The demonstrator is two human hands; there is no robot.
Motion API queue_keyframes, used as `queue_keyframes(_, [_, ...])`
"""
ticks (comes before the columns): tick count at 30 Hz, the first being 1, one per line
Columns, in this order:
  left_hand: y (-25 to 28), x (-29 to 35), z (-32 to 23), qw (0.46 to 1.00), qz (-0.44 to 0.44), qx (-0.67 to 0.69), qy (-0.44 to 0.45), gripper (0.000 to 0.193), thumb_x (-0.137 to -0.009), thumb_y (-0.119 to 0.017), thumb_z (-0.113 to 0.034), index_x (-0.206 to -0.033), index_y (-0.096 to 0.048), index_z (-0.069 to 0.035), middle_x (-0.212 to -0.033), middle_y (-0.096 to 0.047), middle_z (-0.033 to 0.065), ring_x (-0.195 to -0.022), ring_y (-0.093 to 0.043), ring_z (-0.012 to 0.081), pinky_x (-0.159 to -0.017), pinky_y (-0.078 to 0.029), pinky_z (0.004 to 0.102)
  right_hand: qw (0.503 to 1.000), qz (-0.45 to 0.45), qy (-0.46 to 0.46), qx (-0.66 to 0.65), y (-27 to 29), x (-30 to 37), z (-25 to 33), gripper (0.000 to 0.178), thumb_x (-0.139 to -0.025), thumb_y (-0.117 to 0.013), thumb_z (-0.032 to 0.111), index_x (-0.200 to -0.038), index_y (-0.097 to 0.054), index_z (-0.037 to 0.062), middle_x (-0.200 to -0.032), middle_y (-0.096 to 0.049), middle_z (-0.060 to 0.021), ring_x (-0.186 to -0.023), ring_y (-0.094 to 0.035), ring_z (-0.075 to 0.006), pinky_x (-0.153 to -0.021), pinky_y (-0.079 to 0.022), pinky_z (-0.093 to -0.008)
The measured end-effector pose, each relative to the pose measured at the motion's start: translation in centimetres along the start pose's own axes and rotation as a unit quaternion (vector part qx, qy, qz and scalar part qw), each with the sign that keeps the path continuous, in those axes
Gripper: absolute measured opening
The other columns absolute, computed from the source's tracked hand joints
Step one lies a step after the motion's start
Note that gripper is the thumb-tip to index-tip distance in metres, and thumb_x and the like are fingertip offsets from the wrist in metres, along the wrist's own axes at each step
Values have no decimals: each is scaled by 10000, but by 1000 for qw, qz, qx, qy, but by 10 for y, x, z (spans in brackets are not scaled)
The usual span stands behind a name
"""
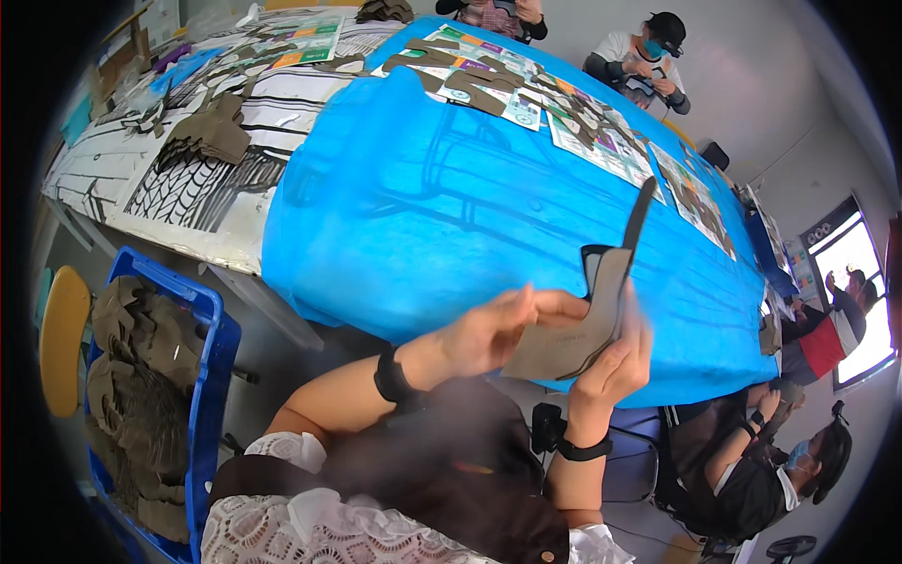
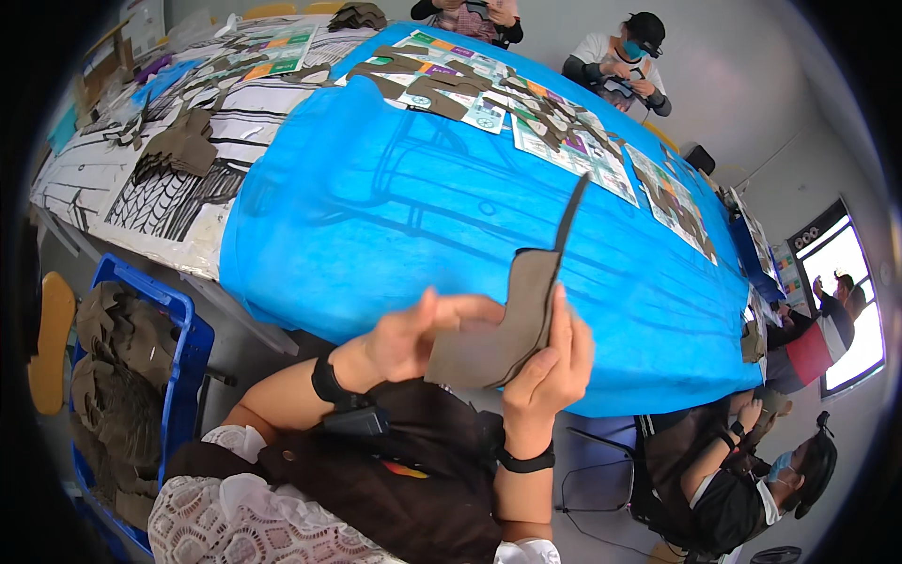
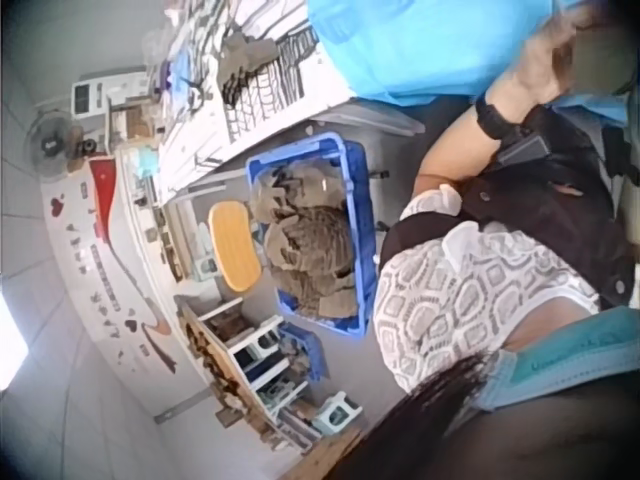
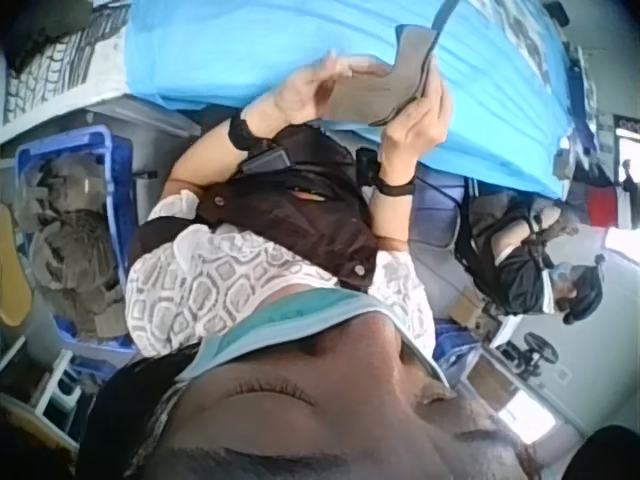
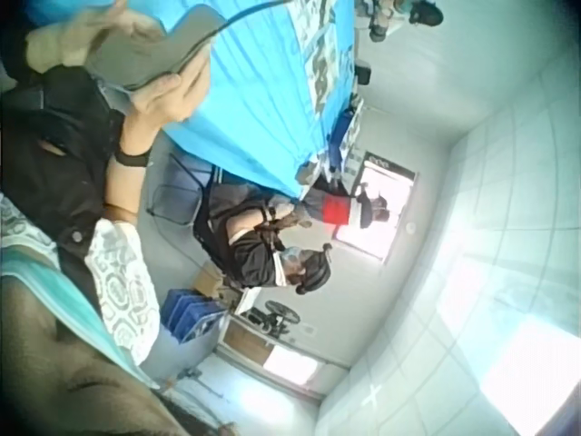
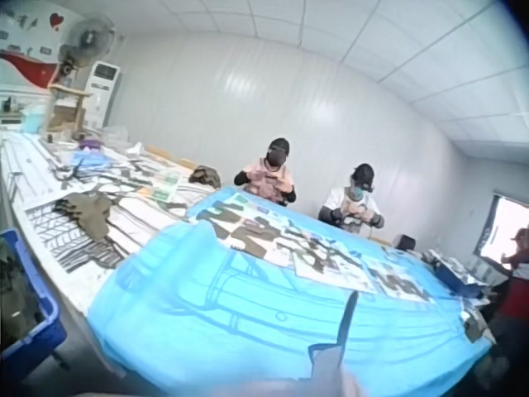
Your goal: Manually aligning and assembling gray fabric shoe upper components at a factory table.
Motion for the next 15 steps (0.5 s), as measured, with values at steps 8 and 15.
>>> queue_keyframes(8, [3,9,33,947,-122,-288,-77,656,-764,-843,-197,-1297,-511,-6,-1178,-623,83,-1058,-589,147,-887,-498,328,997,-10,3,78,0,-13,8,538,-1032,-246,317,-1223,-656,24,-1077,-672,-107,-965,-595,-220,-865,-352,-338])
queue_keyframes(15, [-6,18,21,910,-237,-312,-133,285,-857,-745,-127,-1088,-651,10,-995,-692,51,-951,-620,107,-786,-507,257,995,-55,36,-77,-17,4,15,727,-1034,-131,448,-1078,-696,-8,-999,-693,-150,-955,-637,-268,-860,-424,-378])
Point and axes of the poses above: each hand's wrist, its own x-axis away from the middle knuckle, its own y-axis out of the back of the hand, z = x × y, the point moved 6 cm from there along -x, towards the middle knuckle
